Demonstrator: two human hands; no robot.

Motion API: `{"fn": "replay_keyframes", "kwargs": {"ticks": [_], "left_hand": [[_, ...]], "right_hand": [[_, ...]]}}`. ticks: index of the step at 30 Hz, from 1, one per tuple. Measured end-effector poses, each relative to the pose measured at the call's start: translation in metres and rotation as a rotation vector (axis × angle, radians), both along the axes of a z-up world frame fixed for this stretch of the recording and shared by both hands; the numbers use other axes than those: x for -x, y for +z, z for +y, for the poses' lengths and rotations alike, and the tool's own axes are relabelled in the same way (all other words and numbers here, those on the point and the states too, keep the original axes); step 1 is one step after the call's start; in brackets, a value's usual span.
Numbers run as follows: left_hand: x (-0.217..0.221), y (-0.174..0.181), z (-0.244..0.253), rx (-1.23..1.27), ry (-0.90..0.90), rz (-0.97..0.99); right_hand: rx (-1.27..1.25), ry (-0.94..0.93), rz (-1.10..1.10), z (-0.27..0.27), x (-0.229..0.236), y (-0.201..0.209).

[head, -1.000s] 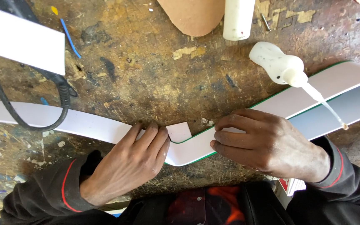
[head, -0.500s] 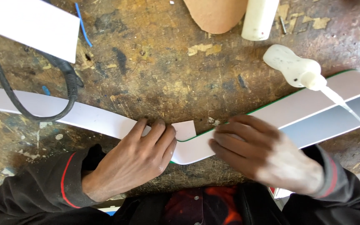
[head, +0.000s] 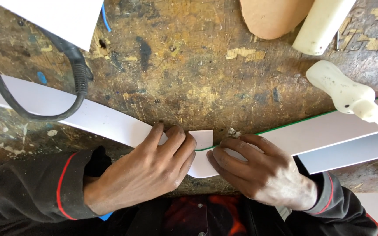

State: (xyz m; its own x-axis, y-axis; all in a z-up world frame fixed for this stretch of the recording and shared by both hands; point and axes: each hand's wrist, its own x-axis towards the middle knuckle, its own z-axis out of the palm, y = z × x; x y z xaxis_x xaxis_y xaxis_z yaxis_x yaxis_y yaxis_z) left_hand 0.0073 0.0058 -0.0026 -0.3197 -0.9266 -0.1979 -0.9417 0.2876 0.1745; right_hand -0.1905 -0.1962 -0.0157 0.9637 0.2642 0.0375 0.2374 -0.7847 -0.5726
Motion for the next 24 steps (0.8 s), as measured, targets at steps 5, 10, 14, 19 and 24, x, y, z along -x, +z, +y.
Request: {"fn": "replay_keyframes", "kwargs": {"ticks": [5,10,14,19,24], "left_hand": [[0.002,0.001,0.000,-0.023,-0.007,-0.023],[0.004,0.005,-0.002,-0.069,-0.007,-0.029],[0.008,0.008,-0.003,-0.079,0.045,-0.041],[0.010,0.009,-0.006,-0.082,0.051,-0.072],[0.013,0.007,-0.004,-0.086,0.076,-0.044]], "right_hand": [[0.010,-0.024,0.012,0.001,0.002,0.000],[0.027,-0.007,-0.005,-0.001,0.007,-0.002],[0.058,0.001,-0.018,-0.001,0.010,-0.004],[0.066,-0.006,-0.025,-0.001,0.012,-0.005],[0.073,-0.027,-0.034,-0.002,0.013,-0.006]]}}
